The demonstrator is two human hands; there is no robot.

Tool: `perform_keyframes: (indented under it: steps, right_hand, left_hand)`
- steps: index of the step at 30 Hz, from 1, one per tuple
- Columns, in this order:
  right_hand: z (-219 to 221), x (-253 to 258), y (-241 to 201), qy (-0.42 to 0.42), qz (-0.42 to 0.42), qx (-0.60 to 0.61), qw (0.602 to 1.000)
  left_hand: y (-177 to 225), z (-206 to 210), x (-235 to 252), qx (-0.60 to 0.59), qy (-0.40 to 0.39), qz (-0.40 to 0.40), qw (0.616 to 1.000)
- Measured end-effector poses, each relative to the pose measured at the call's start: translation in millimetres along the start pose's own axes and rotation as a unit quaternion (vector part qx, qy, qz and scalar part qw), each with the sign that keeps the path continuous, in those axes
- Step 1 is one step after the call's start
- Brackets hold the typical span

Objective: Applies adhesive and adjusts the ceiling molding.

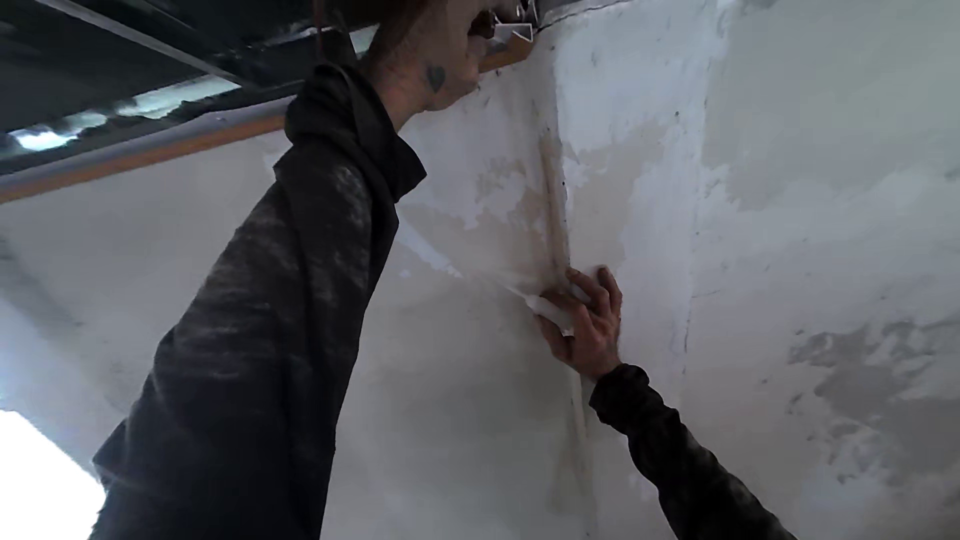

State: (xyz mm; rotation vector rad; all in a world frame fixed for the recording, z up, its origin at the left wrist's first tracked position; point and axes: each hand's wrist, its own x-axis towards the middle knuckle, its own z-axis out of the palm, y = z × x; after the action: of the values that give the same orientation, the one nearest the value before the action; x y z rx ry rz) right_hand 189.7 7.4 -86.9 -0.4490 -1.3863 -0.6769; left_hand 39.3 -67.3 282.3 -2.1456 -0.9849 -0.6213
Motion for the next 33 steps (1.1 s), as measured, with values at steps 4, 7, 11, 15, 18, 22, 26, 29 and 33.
perform_keyframes:
  steps: [4,7,11,15,18,22,26,29,33]
  right_hand:
    - [-0.1,1.1,0.1,0.001,-0.003,-0.005,1.0]
    - [0.9,-0.4,0.9,0.0,0.002,-0.006,1.0]
    - [1.5,-1.0,1.1,0.0,0.005,-0.008,1.0]
    - [1.0,0.6,0.1,0.005,0.004,-0.009,1.0]
    - [0.5,1.8,-1.7,0.004,0.01,-0.012,1.0]
    - [-0.6,1.8,-1.3,0.003,0.012,-0.009,1.0]
    - [-1.2,2.4,-0.1,0.008,0.006,0.004,1.0]
    - [-2.0,3.2,0.1,0.016,0.005,0.017,1.0]
    - [-4.1,5.5,1.6,0.021,0.004,0.028,0.999]
  left_hand:
    - [-2.9,1.1,2.1,-0.005,0.009,0.036,0.999]
    - [-4.3,1.9,3.5,0.004,0.027,0.05,0.998]
    - [0.7,-1.0,0.6,0.008,0.023,0.044,0.999]
    - [2.6,-1.9,-0.3,0.018,0.024,0.059,0.998]
    - [0.0,-1.1,2.9,0.007,0.016,0.06,0.998]
    - [0.9,-3.5,12.8,-0.035,-0.044,0.036,0.998]
    - [8.9,-8.4,18.9,-0.058,-0.06,0.03,0.996]
    - [17.5,-12.1,18.6,-0.06,-0.061,0.01,0.996]
    - [14.2,-13.3,21.3,-0.064,-0.061,0.012,0.996]
